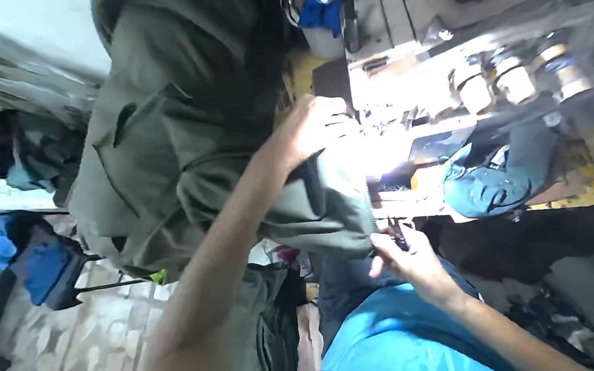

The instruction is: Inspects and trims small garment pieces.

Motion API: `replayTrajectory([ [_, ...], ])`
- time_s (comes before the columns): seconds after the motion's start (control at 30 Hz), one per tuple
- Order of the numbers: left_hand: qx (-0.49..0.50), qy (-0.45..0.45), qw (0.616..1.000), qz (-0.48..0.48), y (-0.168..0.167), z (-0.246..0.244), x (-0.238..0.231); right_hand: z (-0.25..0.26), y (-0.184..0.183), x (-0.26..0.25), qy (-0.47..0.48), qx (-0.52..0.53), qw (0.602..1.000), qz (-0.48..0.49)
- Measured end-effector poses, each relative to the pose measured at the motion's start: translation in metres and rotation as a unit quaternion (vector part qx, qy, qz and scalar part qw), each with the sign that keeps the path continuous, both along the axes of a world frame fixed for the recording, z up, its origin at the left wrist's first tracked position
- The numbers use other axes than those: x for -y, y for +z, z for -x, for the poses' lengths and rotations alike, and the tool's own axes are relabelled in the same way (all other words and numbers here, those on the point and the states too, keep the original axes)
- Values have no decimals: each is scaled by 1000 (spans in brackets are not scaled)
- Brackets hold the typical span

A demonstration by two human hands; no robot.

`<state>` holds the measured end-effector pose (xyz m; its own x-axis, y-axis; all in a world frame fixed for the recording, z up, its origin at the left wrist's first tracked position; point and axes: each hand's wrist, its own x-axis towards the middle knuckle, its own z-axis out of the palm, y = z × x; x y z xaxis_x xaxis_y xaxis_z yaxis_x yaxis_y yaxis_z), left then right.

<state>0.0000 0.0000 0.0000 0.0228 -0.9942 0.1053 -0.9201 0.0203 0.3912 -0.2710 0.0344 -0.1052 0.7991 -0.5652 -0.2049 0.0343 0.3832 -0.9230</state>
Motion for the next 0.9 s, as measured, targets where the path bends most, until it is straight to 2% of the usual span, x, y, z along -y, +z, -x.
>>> replayTrajectory([
  [0.07,-10,36,998,41,-12,9,-6,11,-6,10,3,-26,1000,-13],
  [0.13,0,63,995,78,-17,13,-9,4,-3,22,-18,-24,999,21],
  [0.23,79,104,977,168,-25,24,-16,-22,-5,32,-70,-47,980,182],
  [0.3,166,114,957,207,-30,34,-21,-35,-8,35,-87,-43,970,223],
  [0.33,203,108,951,206,-31,41,-27,-37,-6,35,-84,-45,976,197],
  [0.43,244,97,956,132,-30,68,-55,-23,10,40,-30,-54,998,3],
  [0.5,208,116,965,110,-30,84,-63,-12,16,41,-9,-45,997,-68],
  [0.57,148,137,976,81,-32,91,-66,-5,13,40,-11,-27,997,-77],
  [0.73,4,131,989,68,-31,67,-42,-15,5,45,-58,20,998,0],
  [0.9,20,83,991,105,-33,47,-26,-26,6,52,-71,48,995,58],
])
